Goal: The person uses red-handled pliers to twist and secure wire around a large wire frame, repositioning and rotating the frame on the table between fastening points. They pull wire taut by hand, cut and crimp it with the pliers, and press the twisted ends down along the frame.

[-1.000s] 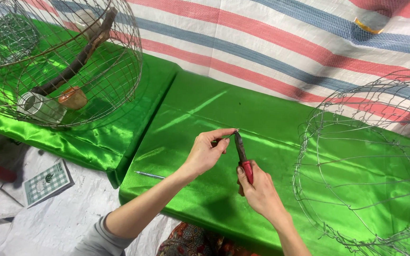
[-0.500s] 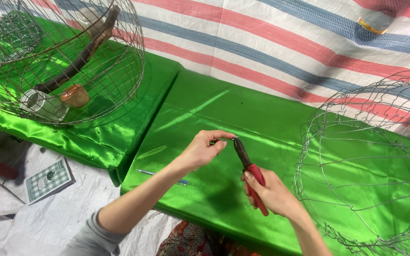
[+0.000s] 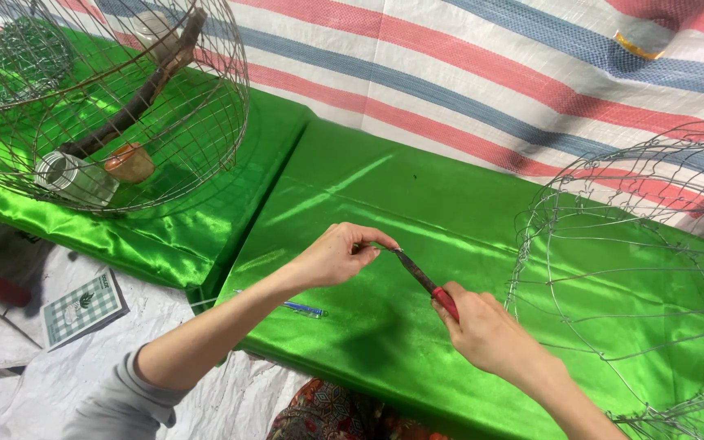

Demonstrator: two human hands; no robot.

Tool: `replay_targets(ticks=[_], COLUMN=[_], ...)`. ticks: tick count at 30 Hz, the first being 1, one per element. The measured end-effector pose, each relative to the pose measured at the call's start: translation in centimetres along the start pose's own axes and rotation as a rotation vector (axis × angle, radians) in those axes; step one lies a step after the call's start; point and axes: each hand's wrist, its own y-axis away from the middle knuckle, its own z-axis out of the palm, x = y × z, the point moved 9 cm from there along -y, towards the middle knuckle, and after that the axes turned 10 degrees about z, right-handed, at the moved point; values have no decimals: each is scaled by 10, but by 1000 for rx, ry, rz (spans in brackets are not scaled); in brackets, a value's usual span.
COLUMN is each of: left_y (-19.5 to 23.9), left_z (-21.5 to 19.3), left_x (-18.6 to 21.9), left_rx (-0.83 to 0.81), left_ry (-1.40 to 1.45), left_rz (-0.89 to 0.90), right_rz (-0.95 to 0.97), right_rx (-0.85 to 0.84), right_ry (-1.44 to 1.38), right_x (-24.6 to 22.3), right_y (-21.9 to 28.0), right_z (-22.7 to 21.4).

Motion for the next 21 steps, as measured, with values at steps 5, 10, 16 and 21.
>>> replay_targets(ticks=[5,10,16,21], left_y=[4,7,13,10], left_z=[-3,-3,-6,0], left_x=[11,17,10,-17], left_rx=[-70,-22,234,356], left_ry=[-101,-306,-163,223], left_rz=[2,54,75,63], right_rz=[-38,-49,-2,-12], right_rx=[110,257,428,495], right_ry=[246,515,477,287], right_x=[4,0,-9,-8], right_y=[-11,-20,-20,-8], right_z=[-2,-3,-12,-16])
